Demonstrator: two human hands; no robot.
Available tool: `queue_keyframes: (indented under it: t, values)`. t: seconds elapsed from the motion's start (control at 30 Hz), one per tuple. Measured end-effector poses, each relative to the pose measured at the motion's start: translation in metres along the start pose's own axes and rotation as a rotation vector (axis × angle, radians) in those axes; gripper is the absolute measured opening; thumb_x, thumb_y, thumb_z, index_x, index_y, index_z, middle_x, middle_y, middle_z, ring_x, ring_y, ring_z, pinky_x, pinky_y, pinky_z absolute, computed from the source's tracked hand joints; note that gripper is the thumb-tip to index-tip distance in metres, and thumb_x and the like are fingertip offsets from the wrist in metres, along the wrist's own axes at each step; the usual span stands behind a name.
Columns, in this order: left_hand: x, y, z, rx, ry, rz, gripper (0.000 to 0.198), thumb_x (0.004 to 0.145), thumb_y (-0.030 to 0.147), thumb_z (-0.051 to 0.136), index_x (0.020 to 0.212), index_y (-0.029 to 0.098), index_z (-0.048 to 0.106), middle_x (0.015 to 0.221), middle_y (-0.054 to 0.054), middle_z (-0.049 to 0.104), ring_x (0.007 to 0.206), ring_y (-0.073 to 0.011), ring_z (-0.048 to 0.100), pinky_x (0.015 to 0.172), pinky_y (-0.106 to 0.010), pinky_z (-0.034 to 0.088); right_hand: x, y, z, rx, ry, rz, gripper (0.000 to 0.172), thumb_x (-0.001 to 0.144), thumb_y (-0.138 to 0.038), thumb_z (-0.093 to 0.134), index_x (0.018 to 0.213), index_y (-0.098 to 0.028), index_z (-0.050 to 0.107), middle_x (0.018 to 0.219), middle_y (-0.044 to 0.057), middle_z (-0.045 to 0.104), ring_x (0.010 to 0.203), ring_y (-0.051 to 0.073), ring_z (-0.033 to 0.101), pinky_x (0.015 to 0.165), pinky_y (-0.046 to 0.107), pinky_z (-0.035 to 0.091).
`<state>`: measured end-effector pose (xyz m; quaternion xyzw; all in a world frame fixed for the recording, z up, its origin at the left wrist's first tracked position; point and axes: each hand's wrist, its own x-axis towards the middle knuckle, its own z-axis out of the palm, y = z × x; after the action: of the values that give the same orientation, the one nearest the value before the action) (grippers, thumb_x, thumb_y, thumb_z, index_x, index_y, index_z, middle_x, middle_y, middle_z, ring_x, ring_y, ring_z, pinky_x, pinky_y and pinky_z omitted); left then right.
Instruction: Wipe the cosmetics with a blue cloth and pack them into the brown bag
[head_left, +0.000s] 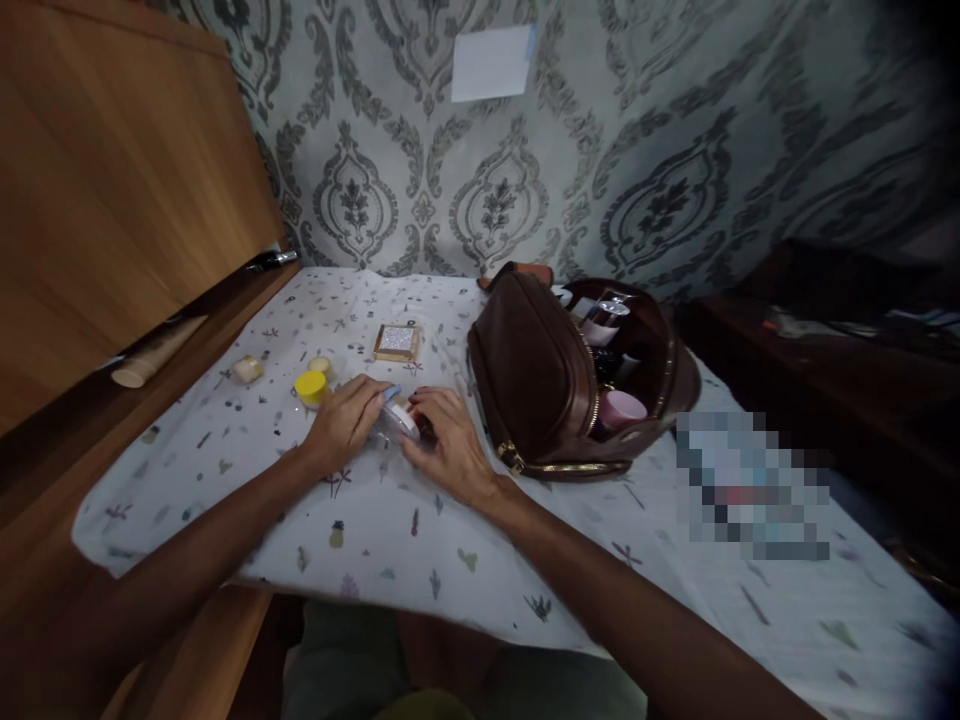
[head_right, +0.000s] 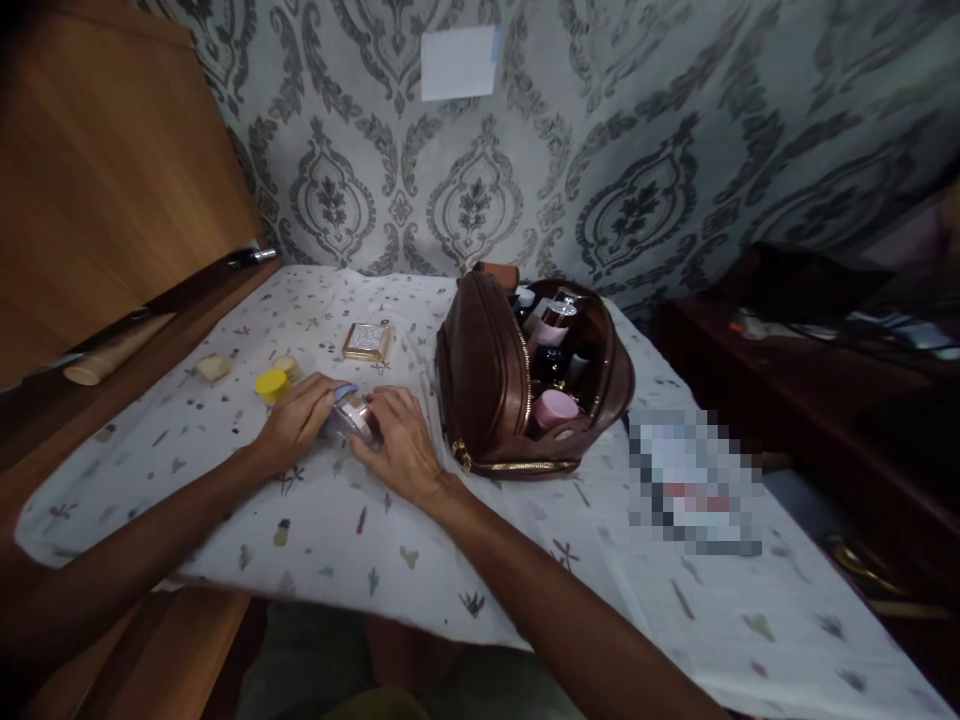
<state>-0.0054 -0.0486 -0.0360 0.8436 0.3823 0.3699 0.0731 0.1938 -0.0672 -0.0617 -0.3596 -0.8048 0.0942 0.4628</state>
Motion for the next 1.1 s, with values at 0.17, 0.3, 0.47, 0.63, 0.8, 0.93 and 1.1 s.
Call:
queue_keyframes:
  t: [0.17, 0.3, 0.47, 0.63, 0.8, 0.93, 1.1]
  values:
    - [-0.004, 0.015, 0.004, 0.202, 0.091, 0.274, 0.033, 0.102, 0.031, 0.047, 0.126, 0.015, 0.061, 0.112, -0.014, 0.064, 0.104, -0.0247, 0.06, 0.089, -0.039, 0.052, 0.0, -0.001, -0.001, -0.042, -0.039, -0.001, 0.009, 0.084, -0.024, 0.062, 0.091, -0.02, 0.058, 0.1, 0.012, 0.065, 0.11, 0.03, 0.057, 0.096, 0.047, 0.049]
    - [-0.005, 0.02, 0.004, 0.304, 0.08, 0.372, 0.035, 0.099, 0.031, 0.054, 0.128, 0.014, 0.06, 0.115, -0.015, 0.063, 0.105, -0.0273, 0.058, 0.087, -0.041, 0.052, 0.001, -0.001, -0.001, -0.079, -0.074, 0.034, 0.009, 0.084, -0.026, 0.063, 0.089, -0.02, 0.058, 0.097, 0.011, 0.064, 0.109, 0.03, 0.056, 0.094, 0.047, 0.05]
    - [0.0, 0.007, 0.0, 0.148, 0.104, 0.177, 0.03, 0.1, 0.026, 0.051, 0.126, 0.016, 0.062, 0.113, -0.012, 0.062, 0.106, -0.0241, 0.06, 0.093, -0.04, 0.052, -0.001, 0.002, 0.0, -0.179, -0.136, 0.077, 0.032, 0.078, -0.032, 0.076, 0.105, -0.018, 0.065, 0.126, 0.017, 0.059, 0.129, 0.035, 0.045, 0.105, 0.055, 0.043]
    - [0.001, 0.001, 0.0, 0.045, 0.1, 0.044, 0.03, 0.101, 0.029, 0.049, 0.125, 0.018, 0.063, 0.112, -0.01, 0.061, 0.107, -0.0229, 0.06, 0.096, -0.04, 0.051, -0.003, 0.004, 0.0, -0.194, -0.151, 0.091, 0.026, 0.08, -0.027, 0.076, 0.103, -0.019, 0.069, 0.132, 0.017, 0.056, 0.134, 0.035, 0.041, 0.108, 0.057, 0.042]
    - [-0.001, 0.006, 0.0, 0.136, 0.104, 0.144, 0.033, 0.099, 0.028, 0.051, 0.129, 0.02, 0.06, 0.117, -0.012, 0.06, 0.109, -0.025, 0.059, 0.095, -0.043, 0.051, -0.003, 0.002, 0.0, -0.158, -0.091, 0.028, 0.018, 0.081, -0.027, 0.072, 0.098, -0.02, 0.069, 0.133, 0.016, 0.056, 0.133, 0.035, 0.042, 0.108, 0.059, 0.041]
    - [-0.002, 0.014, 0.001, 0.218, 0.061, 0.268, 0.04, 0.093, 0.029, 0.06, 0.132, 0.02, 0.059, 0.121, -0.014, 0.059, 0.111, -0.0291, 0.058, 0.094, -0.047, 0.052, -0.004, 0.002, 0.002, -0.137, -0.052, 0.012, 0.015, 0.081, -0.027, 0.069, 0.094, -0.02, 0.069, 0.132, 0.016, 0.056, 0.133, 0.035, 0.042, 0.107, 0.058, 0.042]
    - [-0.003, 0.017, 0.004, 0.238, 0.038, 0.279, 0.035, 0.095, 0.024, 0.056, 0.13, 0.018, 0.061, 0.124, -0.016, 0.058, 0.116, -0.0292, 0.056, 0.097, -0.047, 0.051, -0.003, 0.005, 0.001, -0.13, -0.048, 0.012, 0.015, 0.082, -0.027, 0.07, 0.095, -0.019, 0.069, 0.13, 0.016, 0.058, 0.132, 0.034, 0.043, 0.108, 0.056, 0.042]
